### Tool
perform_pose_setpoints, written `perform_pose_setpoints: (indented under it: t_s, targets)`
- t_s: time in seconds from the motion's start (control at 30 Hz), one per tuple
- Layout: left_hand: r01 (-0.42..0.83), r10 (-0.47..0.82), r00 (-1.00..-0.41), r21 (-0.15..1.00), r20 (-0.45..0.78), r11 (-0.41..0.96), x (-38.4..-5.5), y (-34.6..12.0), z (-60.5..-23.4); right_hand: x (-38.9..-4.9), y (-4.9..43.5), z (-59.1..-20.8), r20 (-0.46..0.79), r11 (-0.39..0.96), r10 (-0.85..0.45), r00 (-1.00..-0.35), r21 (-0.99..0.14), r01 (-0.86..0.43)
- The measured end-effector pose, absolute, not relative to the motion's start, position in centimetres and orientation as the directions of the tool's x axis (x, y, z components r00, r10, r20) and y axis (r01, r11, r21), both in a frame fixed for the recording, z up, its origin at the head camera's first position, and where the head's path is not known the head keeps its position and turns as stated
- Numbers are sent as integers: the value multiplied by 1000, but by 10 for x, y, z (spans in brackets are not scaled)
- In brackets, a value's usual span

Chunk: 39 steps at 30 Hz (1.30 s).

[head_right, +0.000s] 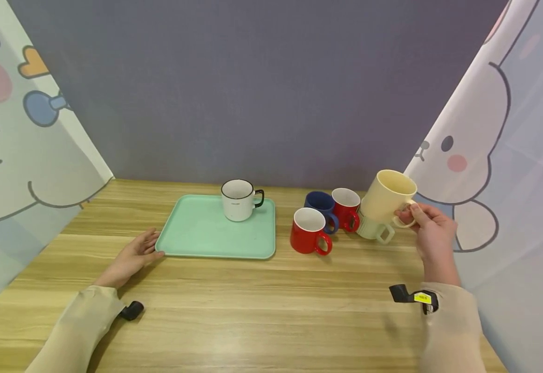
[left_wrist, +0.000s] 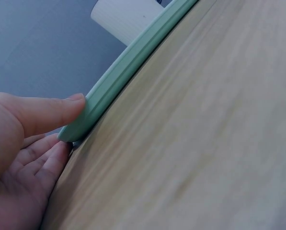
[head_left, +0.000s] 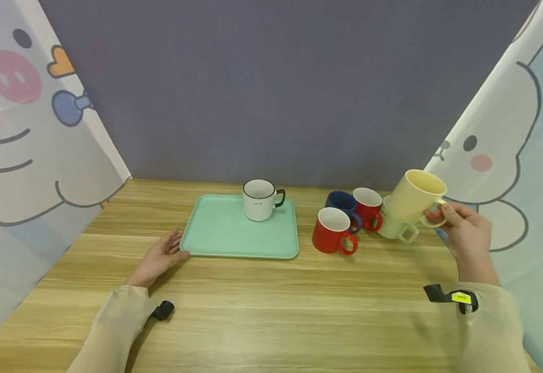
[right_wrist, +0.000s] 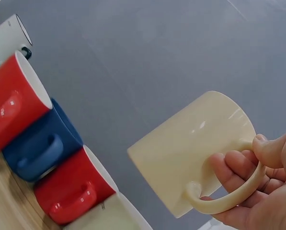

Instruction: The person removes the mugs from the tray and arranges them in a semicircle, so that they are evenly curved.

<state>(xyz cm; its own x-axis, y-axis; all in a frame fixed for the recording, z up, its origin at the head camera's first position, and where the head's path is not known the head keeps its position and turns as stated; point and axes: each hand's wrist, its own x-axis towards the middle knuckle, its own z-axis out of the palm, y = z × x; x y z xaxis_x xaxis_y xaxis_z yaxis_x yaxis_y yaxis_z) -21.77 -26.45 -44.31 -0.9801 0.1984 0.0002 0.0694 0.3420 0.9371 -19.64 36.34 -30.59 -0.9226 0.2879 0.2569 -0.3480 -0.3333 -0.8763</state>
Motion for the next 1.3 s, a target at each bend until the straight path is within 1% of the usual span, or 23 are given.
perform_pose_setpoints:
  t_s: [0.17,0.43,0.6,0.8,0.9,1.03,1.17,1.3]
  targets:
    - [71,197,-980,937,2,341,-218,-265,-443,-193,373,-309,243,-369,337,-910,-855,-365]
    - [72,191,-982,938,6,338,-217,-265,-443,-197,389,-315,225,-442,403,-887,-801,-404]
    - [69,189,-982,939,5,336,-217,-262,-441,-194,400,-320,180,-447,458,-870,-800,-401]
    - [62,184,-983,938,-2,341,-216,-261,-440,-190,409,-325,138,-423,517,-845,-817,-393]
    - [64,184,-983,938,1,340,-217,-262,-441,-189,415,-328,108,-430,530,-841,-821,-376]
    - [71,186,-983,938,6,340,-217,-262,-443,-187,423,-335,57,-435,516,-855,-842,-319]
    - [67,184,-983,940,5,334,-217,-263,-443,-187,429,-346,13,-417,512,-859,-871,-261]
    - [60,182,-983,945,0,322,-218,-263,-443,-188,431,-359,-1,-395,506,-862,-890,-230]
